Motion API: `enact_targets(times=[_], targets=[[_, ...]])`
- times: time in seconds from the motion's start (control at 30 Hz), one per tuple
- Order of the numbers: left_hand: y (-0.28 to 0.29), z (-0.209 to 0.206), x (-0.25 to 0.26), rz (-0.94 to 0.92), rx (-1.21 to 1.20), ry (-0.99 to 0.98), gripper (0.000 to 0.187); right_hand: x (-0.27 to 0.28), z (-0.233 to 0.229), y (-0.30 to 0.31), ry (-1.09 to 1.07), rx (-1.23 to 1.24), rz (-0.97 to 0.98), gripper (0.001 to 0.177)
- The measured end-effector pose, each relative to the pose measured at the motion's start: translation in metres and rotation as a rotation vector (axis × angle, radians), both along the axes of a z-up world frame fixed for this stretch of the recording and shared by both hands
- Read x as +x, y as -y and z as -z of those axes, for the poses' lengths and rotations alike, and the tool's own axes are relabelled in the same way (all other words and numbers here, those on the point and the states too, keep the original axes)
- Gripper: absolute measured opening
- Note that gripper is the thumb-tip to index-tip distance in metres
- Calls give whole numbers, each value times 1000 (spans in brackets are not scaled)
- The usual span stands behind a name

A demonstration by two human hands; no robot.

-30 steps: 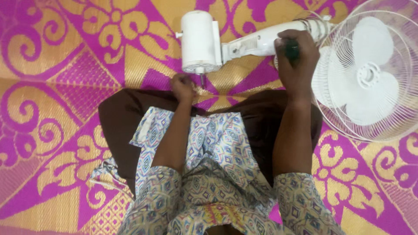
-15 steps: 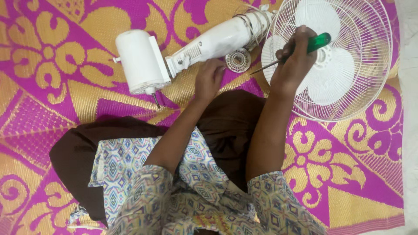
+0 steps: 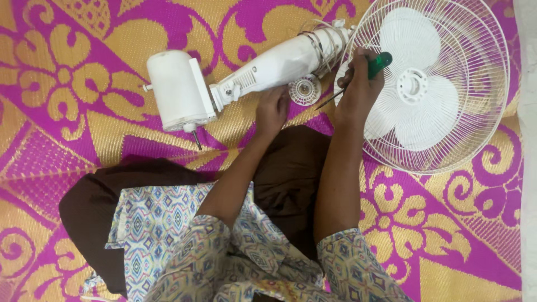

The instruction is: The person uses a green-handled screwdriver to remove screws from the rear grille of a white electric fan, then reattaches the grille and tightens the screws. The fan body and a separate fan cage are visible nearby.

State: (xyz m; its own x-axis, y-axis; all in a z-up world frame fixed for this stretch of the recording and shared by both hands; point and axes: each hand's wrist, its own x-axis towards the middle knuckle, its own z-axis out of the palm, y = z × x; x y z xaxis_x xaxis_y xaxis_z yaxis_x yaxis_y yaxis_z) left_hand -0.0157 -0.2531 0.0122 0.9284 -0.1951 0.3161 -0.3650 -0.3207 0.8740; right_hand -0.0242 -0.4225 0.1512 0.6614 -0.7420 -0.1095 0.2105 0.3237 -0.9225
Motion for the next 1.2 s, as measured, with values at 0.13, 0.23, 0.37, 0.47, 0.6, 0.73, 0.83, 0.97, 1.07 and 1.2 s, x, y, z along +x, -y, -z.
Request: enact_targets(times=[0.13,0.23,0.37,0.47,0.6,0.73,0.83,0.97,1.07,1.2], targets=[[-57,-34,-10,51,-189,-253,28,0,-5,-16,-34,-73,-102,10],[-125,-54,-26,-4,-3,-244,21,2,-8,-46,-76,-175,-298,12],[-218,-56,-42,-146,266,114,26,2,-6,-100,-81,-697,-627,17],[-266,-37,-51,-328,255,86,36,2,-1,-140,-25,-1021,-895,25],[-283,6,-39,-451,-121,-255,42,-6,22,-198,-332,-1367,-1145,30],[-277,32,-13,-406,-472,-699,60,-16,48,-239,-320,-1437,-1189,32],[-278,29,3,-331,-489,-945,73,-20,62,-252,-382,-1411,-1167,34],[-278,19,10,-263,-551,-1070,82,-16,82,-257,-518,-1367,-1250,35],[-278,19,11,-201,-557,-952,83,-10,102,-260,-571,-1340,-1311,32],[-276,25,8,-230,-573,-947,85,-11,132,-265,-540,-1117,-1327,32]])
